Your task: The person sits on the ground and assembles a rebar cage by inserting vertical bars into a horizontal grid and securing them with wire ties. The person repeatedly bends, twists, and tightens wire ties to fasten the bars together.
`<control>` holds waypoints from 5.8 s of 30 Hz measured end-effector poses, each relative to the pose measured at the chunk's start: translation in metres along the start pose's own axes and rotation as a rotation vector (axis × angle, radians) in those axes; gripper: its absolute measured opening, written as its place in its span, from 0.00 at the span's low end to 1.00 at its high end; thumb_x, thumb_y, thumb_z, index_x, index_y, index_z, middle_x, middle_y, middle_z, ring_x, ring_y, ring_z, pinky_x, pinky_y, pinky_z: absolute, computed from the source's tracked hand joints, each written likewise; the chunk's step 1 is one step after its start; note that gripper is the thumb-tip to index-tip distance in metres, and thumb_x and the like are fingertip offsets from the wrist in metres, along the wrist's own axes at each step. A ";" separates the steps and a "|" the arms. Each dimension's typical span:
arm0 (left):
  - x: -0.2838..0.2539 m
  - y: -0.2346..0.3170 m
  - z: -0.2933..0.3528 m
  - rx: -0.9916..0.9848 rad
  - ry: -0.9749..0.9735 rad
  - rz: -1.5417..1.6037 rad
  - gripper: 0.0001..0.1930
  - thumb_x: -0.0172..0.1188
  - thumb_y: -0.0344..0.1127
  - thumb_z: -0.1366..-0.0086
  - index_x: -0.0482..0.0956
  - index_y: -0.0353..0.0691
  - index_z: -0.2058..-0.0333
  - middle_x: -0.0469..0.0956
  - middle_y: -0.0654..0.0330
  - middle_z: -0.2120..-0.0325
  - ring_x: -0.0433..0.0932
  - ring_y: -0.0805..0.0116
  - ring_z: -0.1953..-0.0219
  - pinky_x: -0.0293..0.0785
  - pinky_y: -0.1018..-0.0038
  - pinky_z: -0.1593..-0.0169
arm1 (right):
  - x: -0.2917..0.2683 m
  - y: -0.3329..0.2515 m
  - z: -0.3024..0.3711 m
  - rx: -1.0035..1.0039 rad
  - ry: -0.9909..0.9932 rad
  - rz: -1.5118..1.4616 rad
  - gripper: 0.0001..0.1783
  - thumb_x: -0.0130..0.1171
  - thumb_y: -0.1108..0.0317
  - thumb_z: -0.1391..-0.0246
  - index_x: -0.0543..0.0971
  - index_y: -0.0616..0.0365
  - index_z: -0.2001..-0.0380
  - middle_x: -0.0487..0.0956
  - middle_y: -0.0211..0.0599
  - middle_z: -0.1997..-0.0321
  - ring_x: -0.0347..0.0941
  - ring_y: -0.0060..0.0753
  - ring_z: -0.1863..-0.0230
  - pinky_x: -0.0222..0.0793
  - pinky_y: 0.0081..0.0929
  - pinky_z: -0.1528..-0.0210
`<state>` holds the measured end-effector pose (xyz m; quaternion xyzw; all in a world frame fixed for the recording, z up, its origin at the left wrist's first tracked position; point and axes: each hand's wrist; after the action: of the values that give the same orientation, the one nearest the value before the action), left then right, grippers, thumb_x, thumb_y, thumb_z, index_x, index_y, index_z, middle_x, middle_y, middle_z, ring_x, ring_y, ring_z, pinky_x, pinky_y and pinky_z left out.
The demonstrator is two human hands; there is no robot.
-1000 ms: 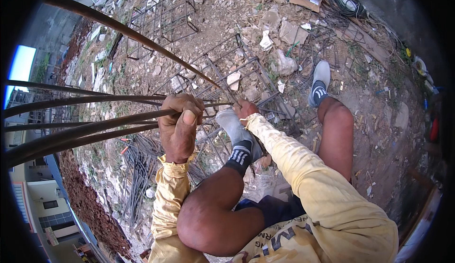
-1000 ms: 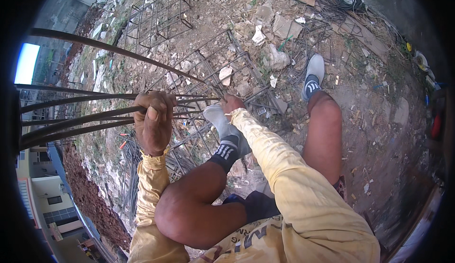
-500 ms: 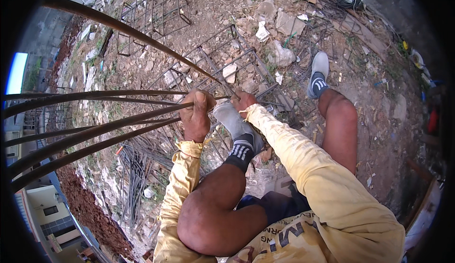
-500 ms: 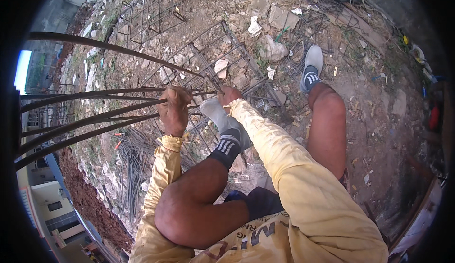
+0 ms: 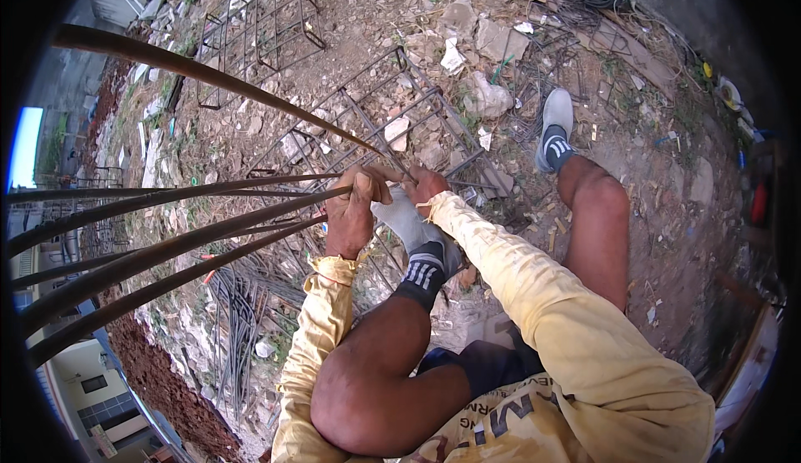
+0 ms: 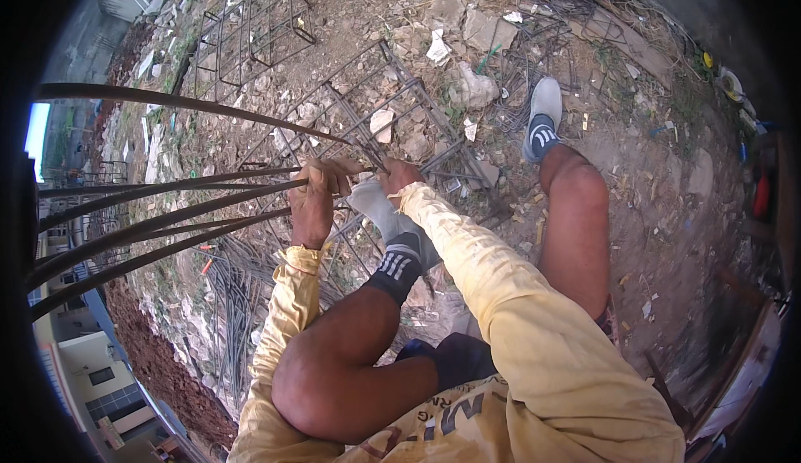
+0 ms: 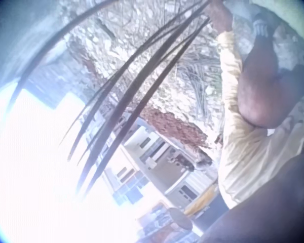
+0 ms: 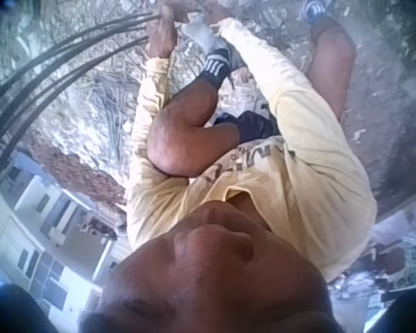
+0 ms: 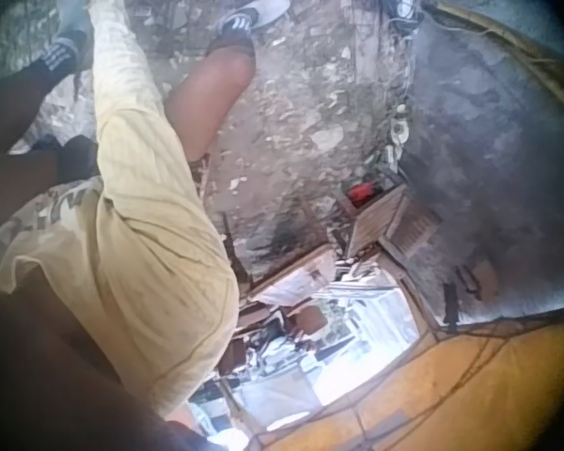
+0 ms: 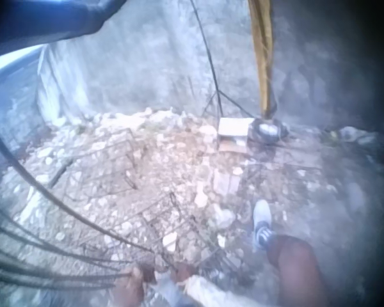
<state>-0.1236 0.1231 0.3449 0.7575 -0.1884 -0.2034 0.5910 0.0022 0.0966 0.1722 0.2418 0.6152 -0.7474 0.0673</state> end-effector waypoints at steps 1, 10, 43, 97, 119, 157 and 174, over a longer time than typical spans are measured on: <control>-0.005 -0.007 0.001 0.007 -0.019 0.058 0.25 0.45 0.53 0.30 0.69 0.36 0.76 0.66 0.64 0.82 0.62 0.77 0.78 0.59 0.78 0.73 | 0.001 0.002 -0.001 -0.029 -0.003 -0.007 0.12 0.56 0.63 0.49 0.75 0.61 0.67 0.77 0.56 0.67 0.74 0.60 0.61 0.69 0.48 0.58; -0.014 -0.020 0.010 0.071 -0.011 0.206 0.24 0.43 0.48 0.29 0.58 0.43 0.84 0.51 0.69 0.87 0.52 0.72 0.81 0.51 0.72 0.74 | 0.003 0.012 -0.007 -0.050 -0.070 -0.029 0.10 0.58 0.65 0.50 0.76 0.60 0.68 0.78 0.52 0.68 0.76 0.55 0.63 0.70 0.41 0.60; -0.010 -0.006 0.005 -0.136 0.153 0.304 0.19 0.51 0.39 0.33 0.59 0.43 0.82 0.53 0.70 0.87 0.50 0.77 0.81 0.50 0.74 0.73 | -0.035 0.023 0.040 0.100 0.069 0.020 0.20 0.59 0.58 0.53 0.78 0.64 0.62 0.78 0.60 0.66 0.74 0.60 0.60 0.68 0.43 0.56; 0.019 -0.009 0.002 -0.151 0.203 0.302 0.17 0.55 0.32 0.36 0.58 0.46 0.81 0.55 0.70 0.85 0.54 0.77 0.78 0.52 0.77 0.71 | -0.078 0.088 0.056 0.079 -0.002 -0.184 0.28 0.57 0.67 0.47 0.68 0.50 0.41 0.78 0.37 0.63 0.75 0.26 0.72 0.73 0.26 0.71; 0.024 -0.011 -0.004 -0.157 0.211 0.272 0.18 0.54 0.29 0.37 0.57 0.45 0.83 0.56 0.69 0.87 0.53 0.77 0.81 0.53 0.76 0.71 | 0.036 0.067 -0.091 0.377 -0.189 -0.173 0.22 0.72 0.53 0.64 0.78 0.62 0.76 0.78 0.39 0.79 0.75 0.31 0.79 0.74 0.30 0.72; -0.016 -0.159 -0.003 -0.396 -0.065 -0.792 0.15 0.58 0.37 0.40 0.73 0.34 0.58 0.78 0.43 0.66 0.78 0.49 0.61 0.73 0.64 0.57 | 0.009 0.017 -0.018 0.645 0.012 -0.782 0.18 0.67 0.54 0.58 0.81 0.61 0.76 0.79 0.39 0.74 0.73 0.34 0.70 0.65 0.36 0.61; -0.032 -0.184 -0.009 -0.440 -0.190 -0.739 0.13 0.63 0.39 0.43 0.76 0.36 0.66 0.80 0.55 0.72 0.78 0.67 0.68 0.74 0.70 0.61 | -0.049 0.027 -0.023 0.408 -0.273 -0.339 0.29 0.55 0.63 0.43 0.63 0.57 0.40 0.76 0.49 0.52 0.79 0.41 0.65 0.77 0.34 0.70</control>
<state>-0.1375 0.1892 0.1709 0.6080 0.0896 -0.5051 0.6059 0.0624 0.1024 0.1673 0.0414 0.4689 -0.8819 -0.0264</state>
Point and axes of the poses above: each hand's wrist, its own z-axis away from the middle knuckle, its own x-axis out of the palm, y = z × x
